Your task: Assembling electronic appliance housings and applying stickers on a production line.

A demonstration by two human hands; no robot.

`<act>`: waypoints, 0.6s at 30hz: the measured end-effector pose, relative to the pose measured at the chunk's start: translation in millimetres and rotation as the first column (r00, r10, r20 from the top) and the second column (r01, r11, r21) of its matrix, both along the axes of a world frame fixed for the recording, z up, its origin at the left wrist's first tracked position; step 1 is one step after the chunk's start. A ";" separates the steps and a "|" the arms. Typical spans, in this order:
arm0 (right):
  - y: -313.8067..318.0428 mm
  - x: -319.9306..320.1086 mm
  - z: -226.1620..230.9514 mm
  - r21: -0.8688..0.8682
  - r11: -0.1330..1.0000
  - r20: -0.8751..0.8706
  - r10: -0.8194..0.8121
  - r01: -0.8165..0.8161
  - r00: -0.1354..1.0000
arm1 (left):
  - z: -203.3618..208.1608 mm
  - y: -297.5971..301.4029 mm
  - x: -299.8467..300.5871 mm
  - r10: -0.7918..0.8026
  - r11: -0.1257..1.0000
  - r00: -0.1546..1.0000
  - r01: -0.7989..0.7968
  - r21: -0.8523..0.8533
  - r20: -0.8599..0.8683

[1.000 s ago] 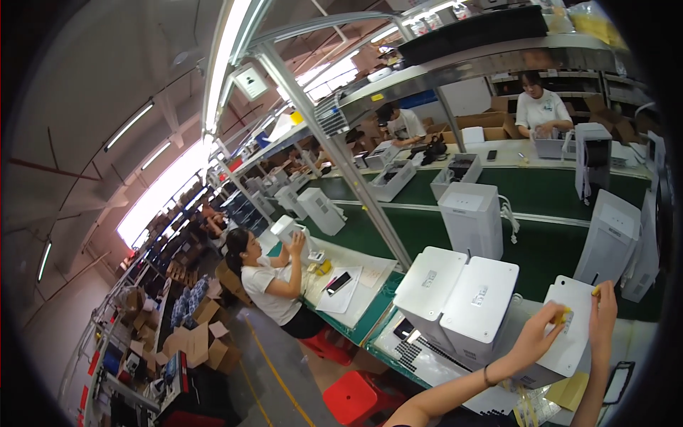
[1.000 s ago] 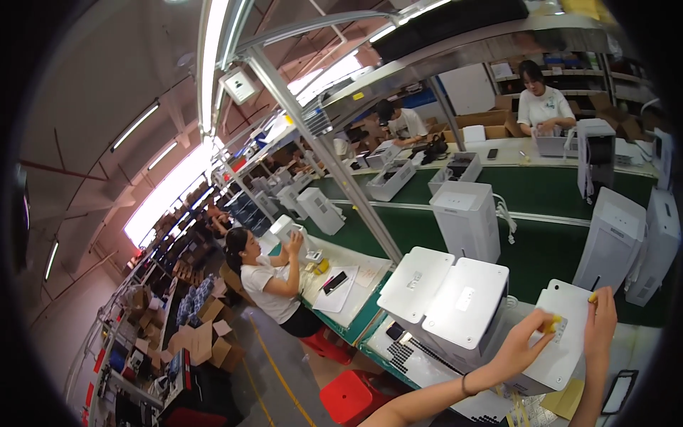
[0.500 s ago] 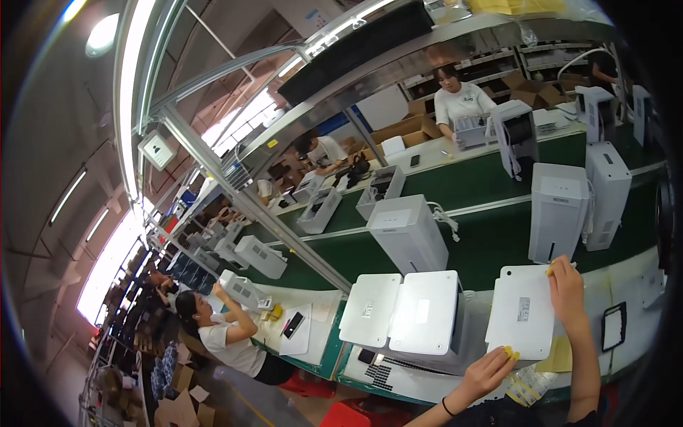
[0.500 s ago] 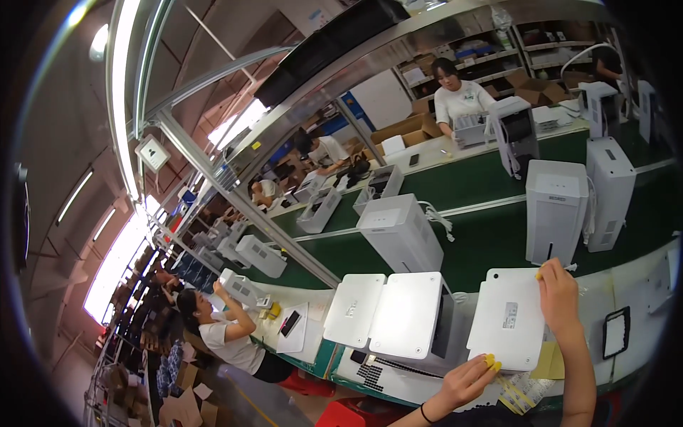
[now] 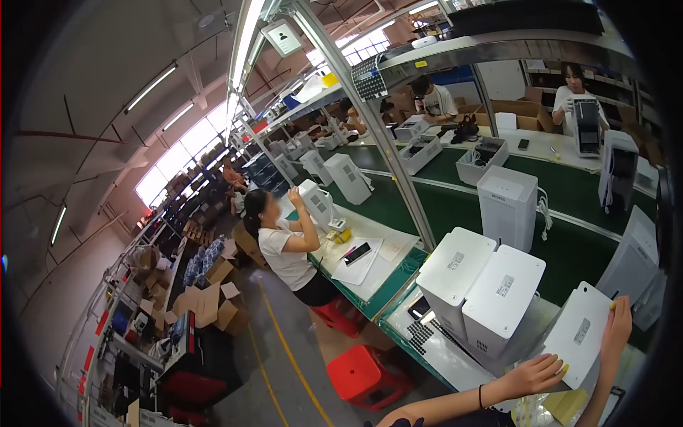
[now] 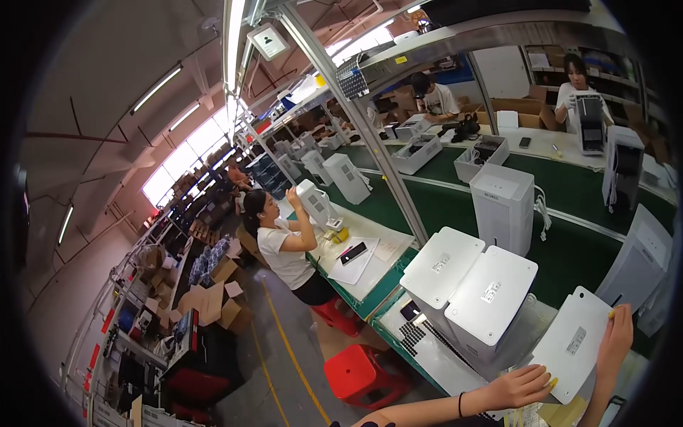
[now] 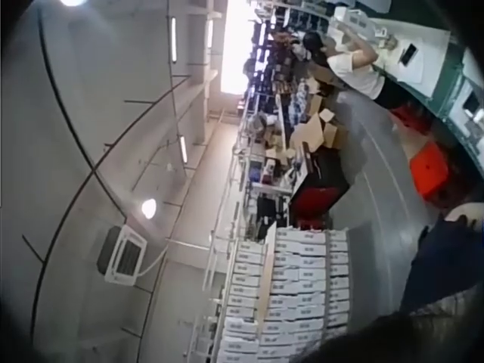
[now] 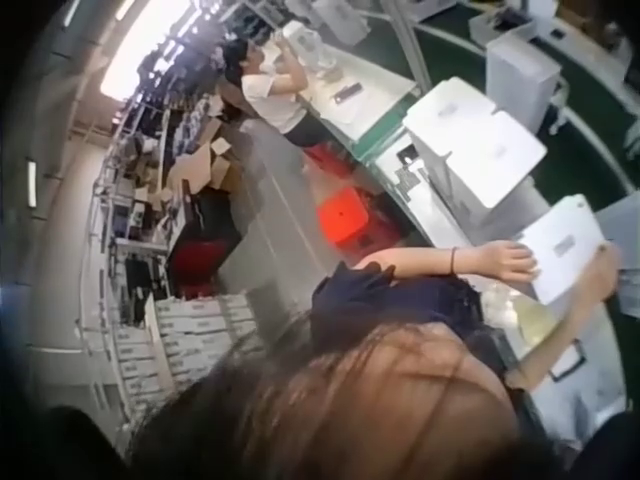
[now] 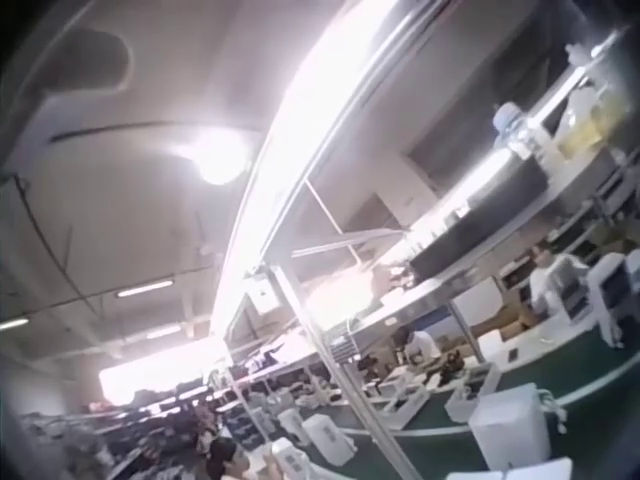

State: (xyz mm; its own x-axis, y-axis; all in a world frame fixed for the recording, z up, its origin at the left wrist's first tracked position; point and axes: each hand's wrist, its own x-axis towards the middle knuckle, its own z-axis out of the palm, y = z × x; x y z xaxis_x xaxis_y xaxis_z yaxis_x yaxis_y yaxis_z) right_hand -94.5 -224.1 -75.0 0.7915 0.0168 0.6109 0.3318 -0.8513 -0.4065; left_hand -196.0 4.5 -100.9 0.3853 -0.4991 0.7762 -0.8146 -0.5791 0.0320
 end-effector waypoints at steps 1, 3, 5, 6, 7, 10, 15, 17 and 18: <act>0.4 -1.0 3.4 -0.037 0.999 0.036 -0.013 0.014 0.999 | 1.1 -1.5 0.0 -0.020 1.000 0.999 0.019 0.017 0.029; -2.4 -8.2 9.5 -0.077 0.994 0.067 -0.070 0.076 0.995 | 8.9 -2.2 0.8 -0.060 0.998 0.998 0.060 0.008 0.013; -8.3 -12.9 12.6 -0.176 0.981 0.050 -0.077 0.085 0.996 | 9.3 -4.0 1.3 -0.157 0.988 0.988 0.157 0.000 -0.004; -5.7 -10.2 18.2 -0.097 0.995 0.063 -0.012 0.018 0.998 | 4.7 0.3 3.4 -0.099 0.995 0.995 0.099 0.012 -0.035; -1.3 -5.4 24.3 -0.017 0.999 0.082 0.041 -0.040 0.996 | 1.6 4.1 6.2 -0.051 0.998 0.996 0.053 0.029 -0.068; -3.3 -2.2 44.0 0.192 0.979 0.056 0.056 -0.066 0.997 | 21.6 12.2 4.2 -0.019 1.000 0.994 0.019 -0.006 -0.103; -25.7 -6.7 42.2 0.344 0.923 -0.082 0.215 -0.175 0.973 | 25.0 12.2 -2.6 0.033 0.986 0.987 -0.058 -0.158 -0.154; -25.8 -8.6 44.8 0.350 0.921 -0.191 0.249 -0.171 0.949 | 22.8 12.3 -1.0 0.031 0.975 0.985 -0.067 -0.213 -0.172; -27.1 -8.9 43.7 0.355 0.924 -0.192 0.220 -0.142 0.956 | 24.0 12.6 -2.3 0.040 0.970 0.977 -0.088 -0.226 -0.212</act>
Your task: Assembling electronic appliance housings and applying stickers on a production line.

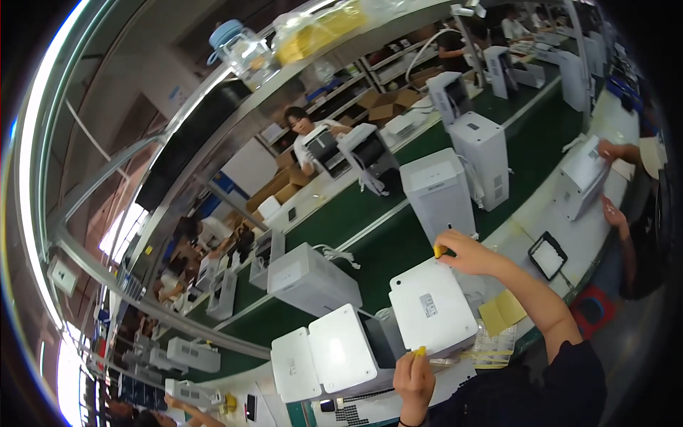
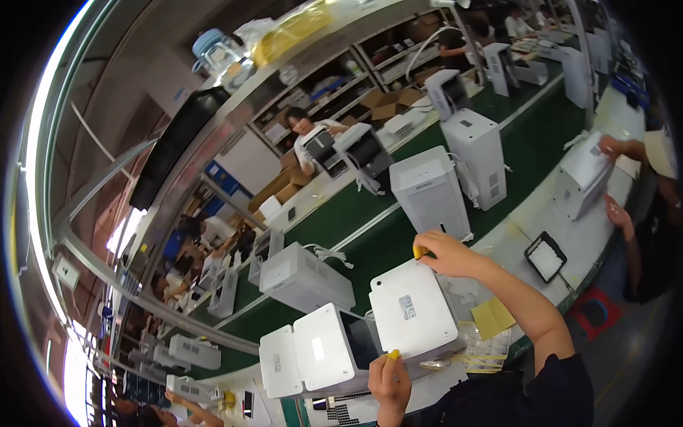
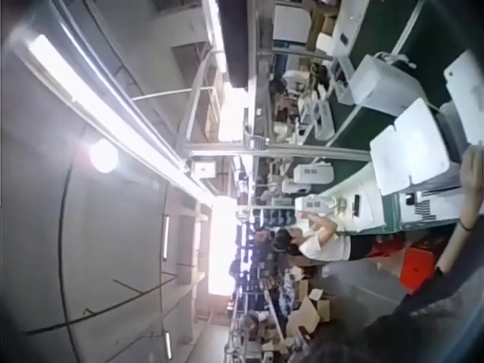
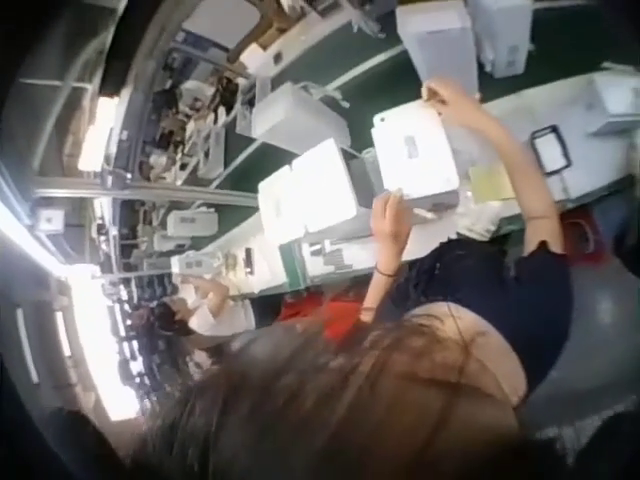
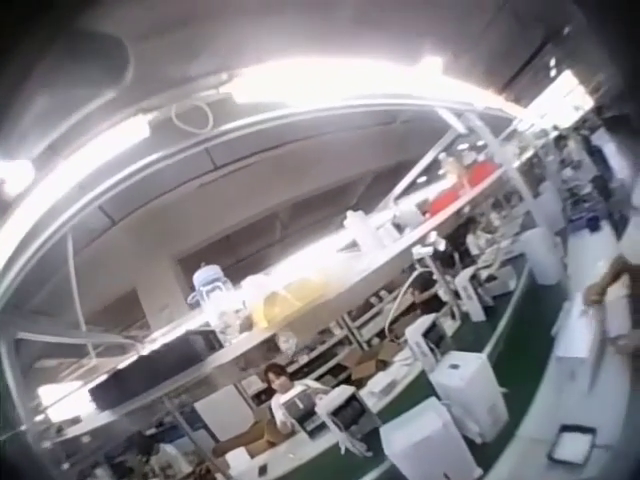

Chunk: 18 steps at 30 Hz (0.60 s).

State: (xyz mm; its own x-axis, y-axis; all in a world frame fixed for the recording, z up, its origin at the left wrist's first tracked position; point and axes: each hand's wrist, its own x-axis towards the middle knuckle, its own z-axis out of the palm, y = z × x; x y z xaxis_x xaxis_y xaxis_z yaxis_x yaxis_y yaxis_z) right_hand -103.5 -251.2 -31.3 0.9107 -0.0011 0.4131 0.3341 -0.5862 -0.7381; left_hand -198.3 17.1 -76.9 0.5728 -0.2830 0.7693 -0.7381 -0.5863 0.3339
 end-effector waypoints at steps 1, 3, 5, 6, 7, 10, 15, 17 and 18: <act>-0.6 0.5 -1.3 -0.039 0.999 -0.017 0.021 -0.021 1.000 | -2.5 -0.5 1.3 -0.023 1.000 1.000 0.023 0.006 -0.001; -1.4 -0.1 -6.4 -0.072 0.996 -0.039 0.041 -0.044 0.998 | -5.8 1.4 2.8 -0.021 0.998 0.998 0.018 -0.059 -0.059; -1.2 1.7 -9.3 -0.163 0.986 -0.007 0.016 -0.017 1.000 | -2.5 1.2 1.5 -0.031 0.999 0.997 0.028 -0.045 -0.065; 0.2 2.1 -9.7 -0.160 0.987 -0.012 0.021 -0.023 1.000 | -0.2 0.8 0.5 -0.034 0.999 0.997 0.032 -0.037 -0.069; 1.7 2.2 -9.3 -0.244 0.970 0.075 0.001 0.018 0.997 | 0.4 1.2 0.3 -0.029 0.999 0.997 0.026 -0.035 -0.073; 7.6 2.6 -9.0 -0.361 0.930 0.221 0.018 0.065 0.975 | -0.4 3.9 0.4 -0.018 0.999 0.997 0.015 -0.037 -0.080; 14.1 -4.4 -16.0 -0.342 0.932 0.350 0.012 0.116 0.937 | -6.0 4.8 2.5 -0.014 0.999 1.000 0.013 -0.050 -0.025; 14.6 -6.1 -18.0 -0.330 0.936 0.364 0.004 0.125 0.931 | -5.7 6.0 3.2 -0.014 0.998 0.999 0.012 -0.062 -0.043; 13.4 -7.3 -22.9 -0.331 0.935 0.365 0.001 0.128 0.931 | -4.9 6.6 3.9 -0.011 0.997 0.998 0.007 -0.072 -0.058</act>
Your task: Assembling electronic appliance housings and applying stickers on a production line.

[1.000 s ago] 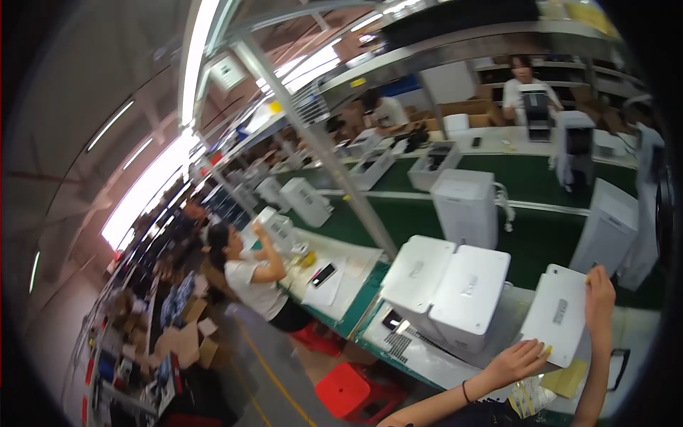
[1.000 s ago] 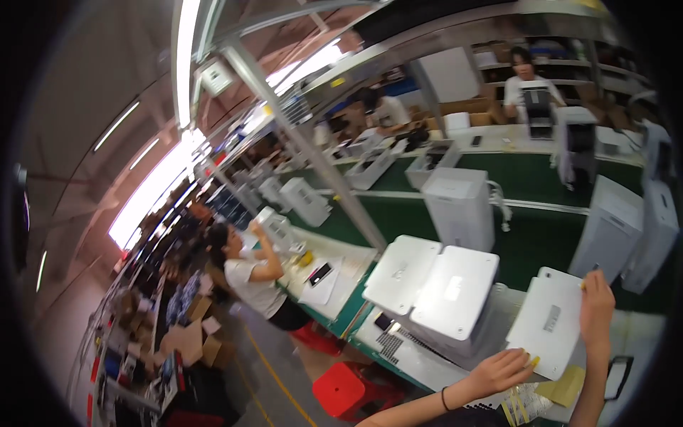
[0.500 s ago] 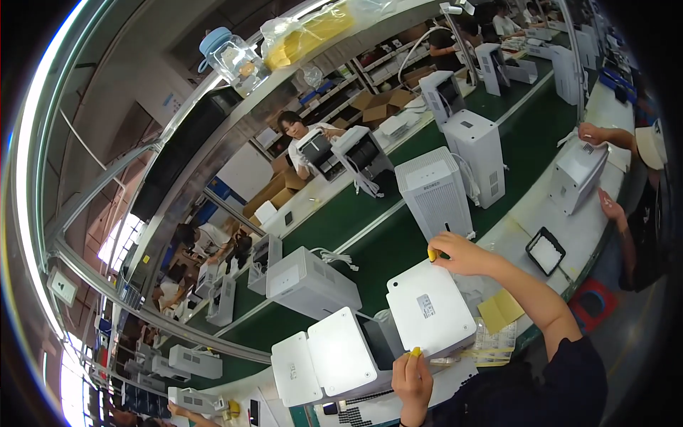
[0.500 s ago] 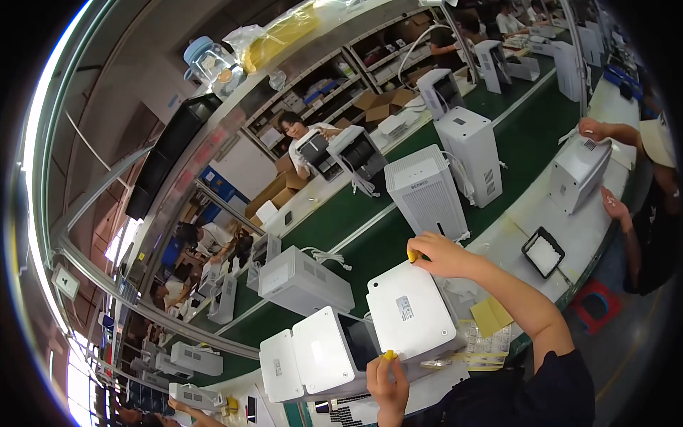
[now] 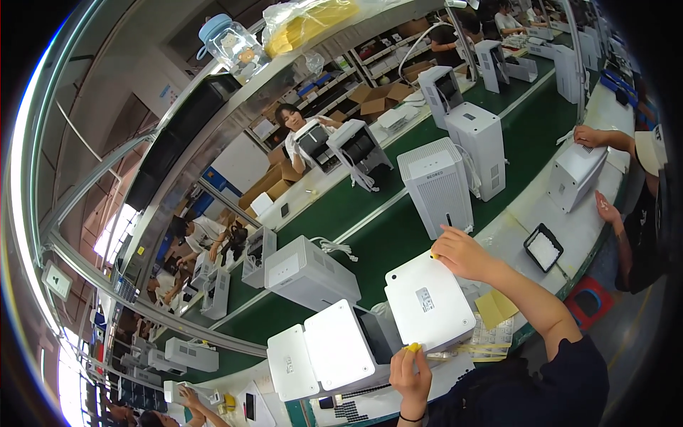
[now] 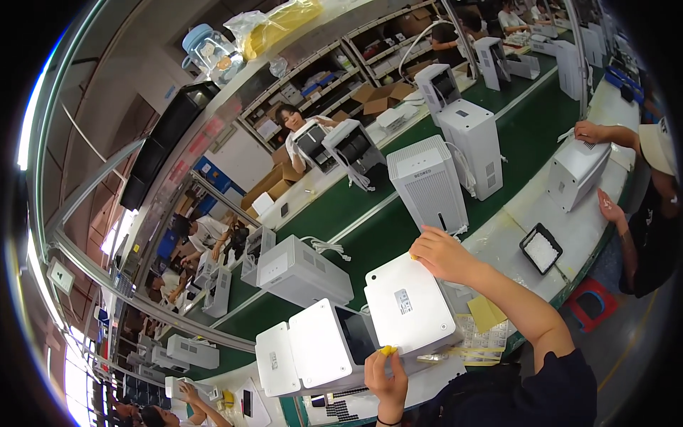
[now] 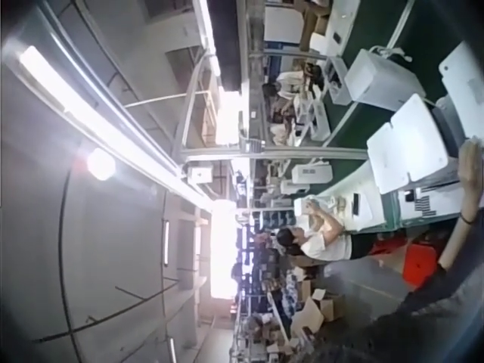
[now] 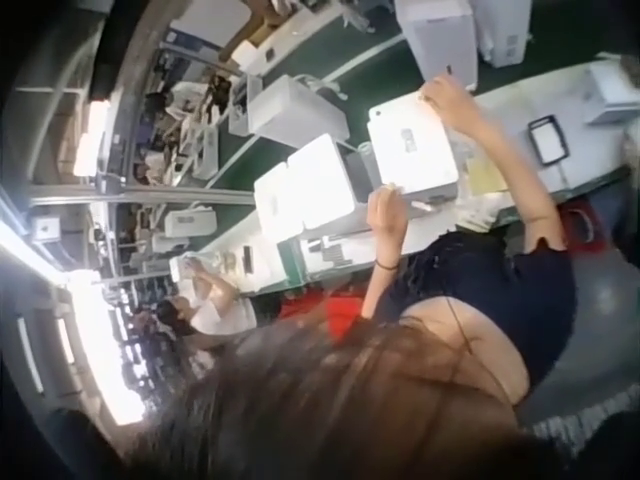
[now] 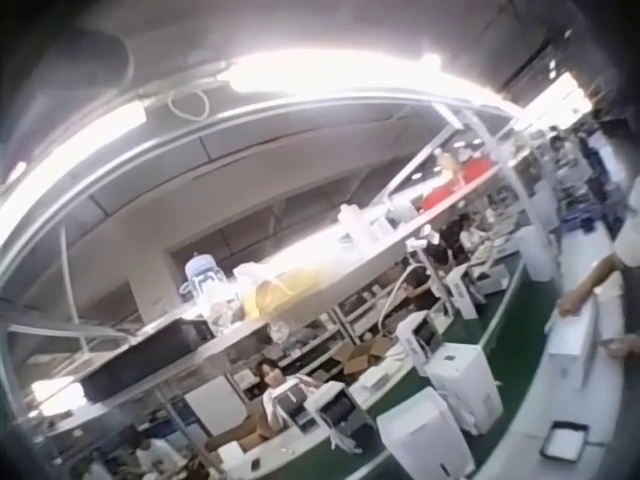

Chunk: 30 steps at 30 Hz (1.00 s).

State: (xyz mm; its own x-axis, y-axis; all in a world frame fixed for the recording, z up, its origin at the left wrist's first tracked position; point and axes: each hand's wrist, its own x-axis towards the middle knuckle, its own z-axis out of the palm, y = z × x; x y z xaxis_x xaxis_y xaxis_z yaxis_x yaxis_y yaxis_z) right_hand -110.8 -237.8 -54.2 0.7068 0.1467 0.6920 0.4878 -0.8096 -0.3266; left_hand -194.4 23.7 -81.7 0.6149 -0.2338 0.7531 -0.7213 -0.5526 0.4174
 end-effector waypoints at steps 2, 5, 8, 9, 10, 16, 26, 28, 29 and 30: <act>-1.6 -2.8 -12.4 0.166 0.984 -0.091 -0.050 0.064 0.995 | 1.2 3.4 -2.9 -0.021 0.998 0.994 0.015 -0.062 -0.109; 17.1 3.2 -17.8 0.621 0.772 -0.269 0.045 0.138 0.962 | 3.8 7.8 0.6 -0.057 0.991 0.967 0.023 -0.135 -0.249; 19.3 20.5 -35.7 0.830 0.538 -0.336 0.273 0.146 0.901 | 16.2 8.2 2.8 -0.052 0.997 0.963 0.037 -0.061 -0.266; 22.7 24.0 -37.2 0.936 0.291 -0.311 0.427 0.197 0.849 | 21.4 8.1 3.1 -0.028 0.999 0.971 0.034 0.021 -0.239; 25.5 23.6 -37.6 0.963 0.175 -0.263 0.453 0.205 0.852 | 24.8 7.2 2.8 -0.026 0.999 0.967 0.034 0.029 -0.254; 28.2 26.7 -40.3 0.981 0.115 -0.193 0.430 0.159 0.882 | 31.2 4.7 12.6 -0.049 0.988 0.992 0.065 0.138 -0.114; 33.5 21.3 -37.2 0.972 0.142 -0.227 0.400 0.185 0.888 | 20.0 13.4 24.7 -0.202 0.969 0.979 0.205 0.139 -0.035; 33.3 21.3 -38.7 0.970 0.148 -0.235 0.395 0.191 0.888 | 17.2 14.5 23.3 -0.193 0.963 0.981 0.187 0.193 0.017; 31.3 21.7 -40.8 0.970 0.172 -0.230 0.393 0.174 0.891 | 15.9 14.6 22.8 -0.190 0.955 0.979 0.168 0.244 0.072; 29.6 21.4 -41.0 0.968 0.197 -0.225 0.390 0.158 0.893 | 16.7 14.8 20.6 -0.193 0.955 0.979 0.171 0.243 0.071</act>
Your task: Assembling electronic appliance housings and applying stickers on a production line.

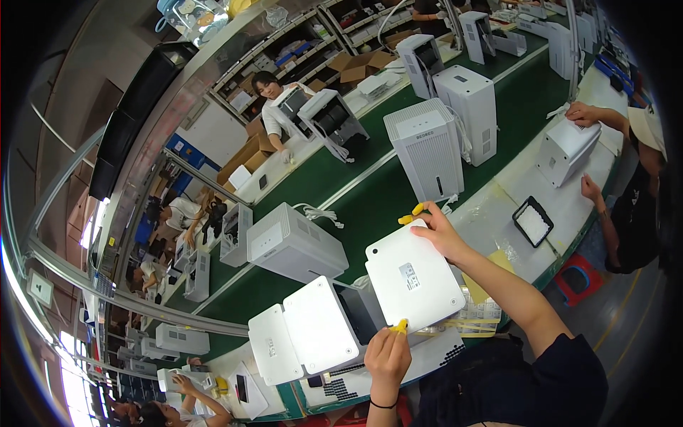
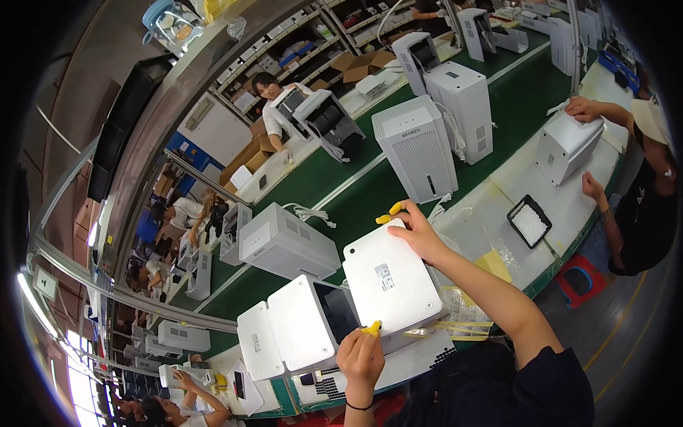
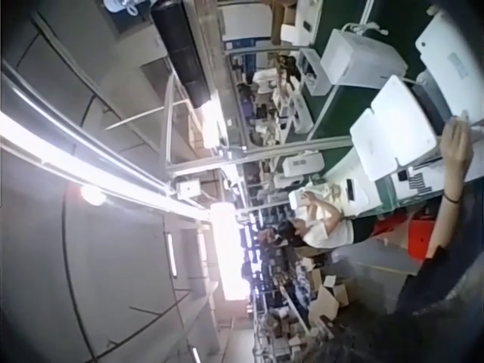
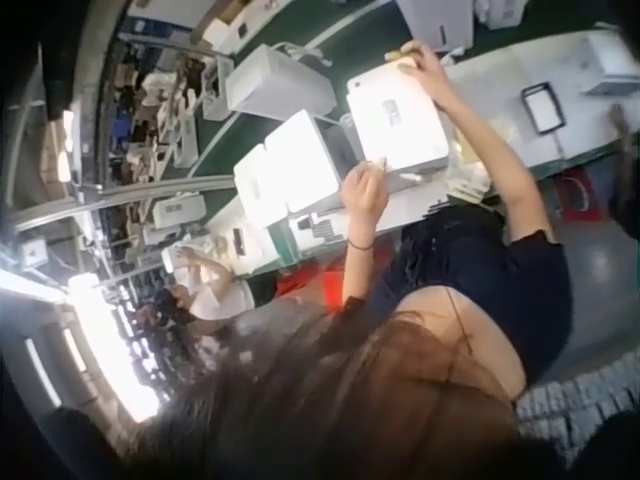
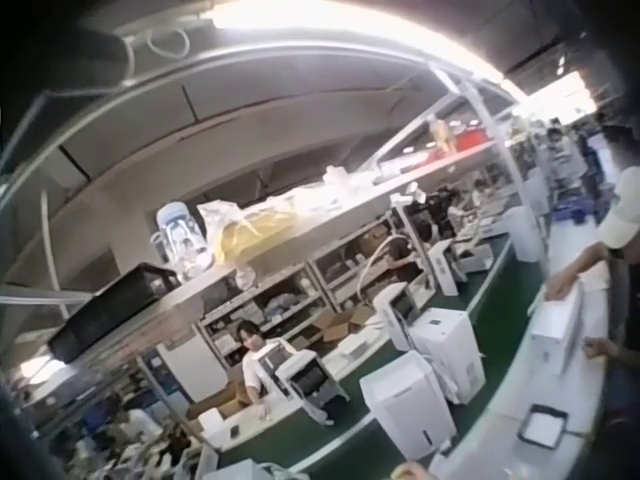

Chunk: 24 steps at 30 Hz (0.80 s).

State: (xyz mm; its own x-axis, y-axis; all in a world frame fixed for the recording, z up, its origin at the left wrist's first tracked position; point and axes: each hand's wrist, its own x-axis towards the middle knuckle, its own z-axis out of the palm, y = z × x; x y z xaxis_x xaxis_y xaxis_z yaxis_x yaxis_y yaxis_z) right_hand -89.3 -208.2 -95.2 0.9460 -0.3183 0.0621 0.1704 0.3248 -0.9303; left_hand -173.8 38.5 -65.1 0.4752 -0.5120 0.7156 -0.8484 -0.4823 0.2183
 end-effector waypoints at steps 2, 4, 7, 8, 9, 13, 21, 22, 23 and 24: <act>-0.1 -7.8 8.3 -0.115 0.990 0.014 -0.083 0.084 0.996 | 3.0 2.3 -7.0 0.032 0.995 0.999 -0.033 0.094 0.014; -2.5 -20.2 19.8 -0.232 0.960 0.040 -0.155 0.160 0.987 | -3.2 0.5 -11.2 0.110 0.994 0.988 -0.109 0.009 -0.105; -11.0 -58.9 33.7 -0.466 0.849 0.243 -0.145 0.247 0.959 | -19.7 -2.6 -12.3 0.072 0.981 0.940 -0.128 -0.148 -0.334; -11.0 -76.3 46.5 -0.655 0.726 0.252 -0.052 0.210 0.966 | -22.6 -8.6 -11.5 -0.039 0.923 0.852 -0.170 -0.346 -0.522; -12.7 -90.9 53.8 -0.809 0.560 0.238 0.038 0.176 0.971 | -24.3 -15.3 -10.1 -0.191 0.822 0.728 -0.247 -0.513 -0.658; -9.7 -126.5 55.2 -0.889 0.456 0.129 0.186 0.031 0.974 | -34.4 -24.3 -6.1 -0.303 0.838 0.628 -0.183 -0.514 -0.717; -3.8 -137.2 62.2 -0.991 0.134 0.001 0.178 -0.024 0.984 | -47.1 -30.3 -5.2 -0.240 0.858 0.658 -0.199 -0.473 -0.714; -2.3 -139.2 62.6 -0.991 0.129 0.001 0.179 -0.022 0.984 | -46.4 -29.6 -6.4 -0.237 0.857 0.668 -0.199 -0.476 -0.705; -4.1 -138.2 59.2 -0.996 0.084 0.022 0.208 0.004 0.978 | -47.5 -30.8 -5.0 -0.229 0.858 0.676 -0.200 -0.474 -0.701; -5.3 -137.5 56.8 -0.999 0.038 0.041 0.238 0.033 0.970 | -48.8 -31.6 -4.5 -0.228 0.857 0.675 -0.202 -0.474 -0.701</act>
State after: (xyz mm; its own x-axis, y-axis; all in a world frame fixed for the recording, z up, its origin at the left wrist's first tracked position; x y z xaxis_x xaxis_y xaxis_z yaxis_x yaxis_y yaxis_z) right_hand -226.8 -213.6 -38.4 0.8927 0.2732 0.3583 0.3984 -0.8500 -0.3446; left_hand -178.3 7.0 -113.9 0.9321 -0.2167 0.2903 -0.3204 -0.1188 0.9398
